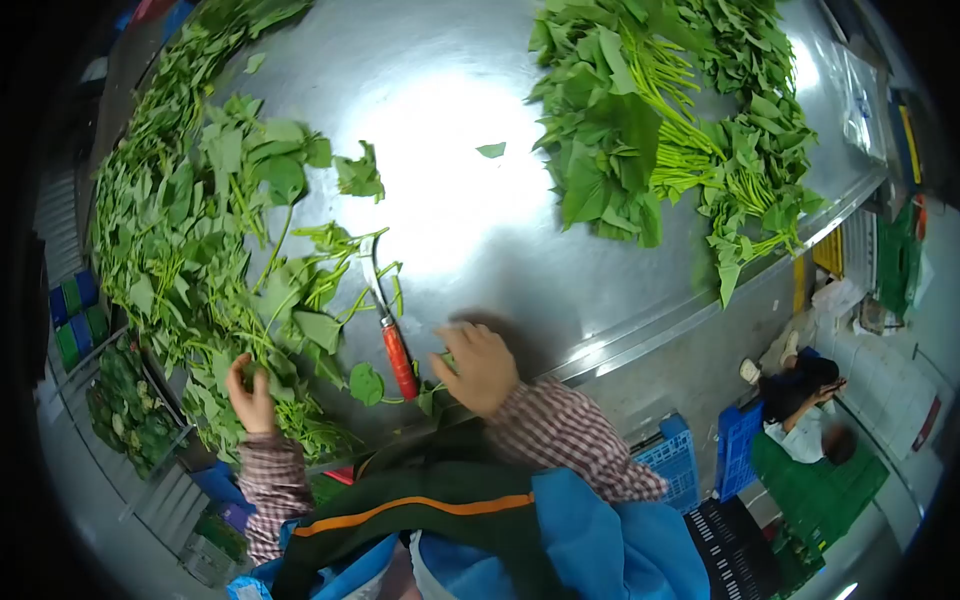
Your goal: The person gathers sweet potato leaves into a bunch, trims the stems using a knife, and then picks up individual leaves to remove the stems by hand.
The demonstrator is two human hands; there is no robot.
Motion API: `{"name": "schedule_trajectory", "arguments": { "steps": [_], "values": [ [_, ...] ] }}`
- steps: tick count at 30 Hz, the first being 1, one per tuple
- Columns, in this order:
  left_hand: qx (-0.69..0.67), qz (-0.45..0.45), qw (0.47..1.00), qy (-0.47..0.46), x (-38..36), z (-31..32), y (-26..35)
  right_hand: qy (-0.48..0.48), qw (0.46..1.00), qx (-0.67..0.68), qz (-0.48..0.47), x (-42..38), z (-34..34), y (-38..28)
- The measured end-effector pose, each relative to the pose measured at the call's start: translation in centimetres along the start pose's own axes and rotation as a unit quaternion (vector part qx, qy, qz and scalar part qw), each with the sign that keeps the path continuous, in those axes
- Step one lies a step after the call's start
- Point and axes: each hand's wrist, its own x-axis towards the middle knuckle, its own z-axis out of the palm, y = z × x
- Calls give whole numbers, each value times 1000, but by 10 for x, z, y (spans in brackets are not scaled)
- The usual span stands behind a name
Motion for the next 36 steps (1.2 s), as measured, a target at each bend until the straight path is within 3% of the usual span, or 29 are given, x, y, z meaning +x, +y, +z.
{"name": "schedule_trajectory", "arguments": {
  "steps": [1,3,4,6,7,8,9,12,16,18,21,22,24,27,29,30,32,33,35,36],
  "values": [
    [221,168,958,65,-17,-5,3,47,999,-4,12,4,12,-10],
    [108,200,973,46,-50,3,24,65,993,-99,-3,8,37,-23],
    [45,208,977,-17,-61,12,33,70,988,-136,-23,12,59,-35],
    [83,201,970,-110,-82,29,48,81,988,-126,-20,15,87,-37],
    [67,247,959,-122,-91,40,33,86,991,-101,-31,18,93,-33],
    [102,239,958,-124,-97,48,25,91,992,-78,-35,21,94,-24],
    [128,236,954,-130,-98,48,8,189,975,-62,-103,17,98,-20],
    [234,94,956,-149,-91,34,-75,232,963,-128,-53,17,73,-15],
    [302,55,934,-183,-89,-59,-198,285,949,-120,-54,44,85,5],
    [347,53,919,-178,-79,-92,-266,227,954,-180,-81,41,124,-30],
    [383,29,912,-143,-50,-134,-333,41,970,-111,-213,19,191,-113],
    [375,7,918,-127,-43,-144,-347,48,973,-109,-197,6,209,-131],
    [299,-140,914,-234,-15,-176,-320,4,965,-121,-232,-5,202,-162],
    [291,-107,936,-169,19,-206,-300,-30,953,-192,-234,-14,165,-146],
    [231,73,968,65,38,-194,-271,86,952,-226,-186,-22,143,-117],
    [159,131,977,63,50,-180,-250,90,959,-246,-110,-26,137,-91],
    [40,271,959,74,61,-143,-198,120,942,-297,-98,-10,133,-88],
    [24,256,965,-46,61,-120,-190,134,933,-321,-97,5,135,-91],
    [102,291,950,40,51,-75,-171,163,939,-253,-168,48,138,-106],
    [126,272,954,-7,42,-64,-182,159,949,-211,-171,76,142,-116]
  ]
}}
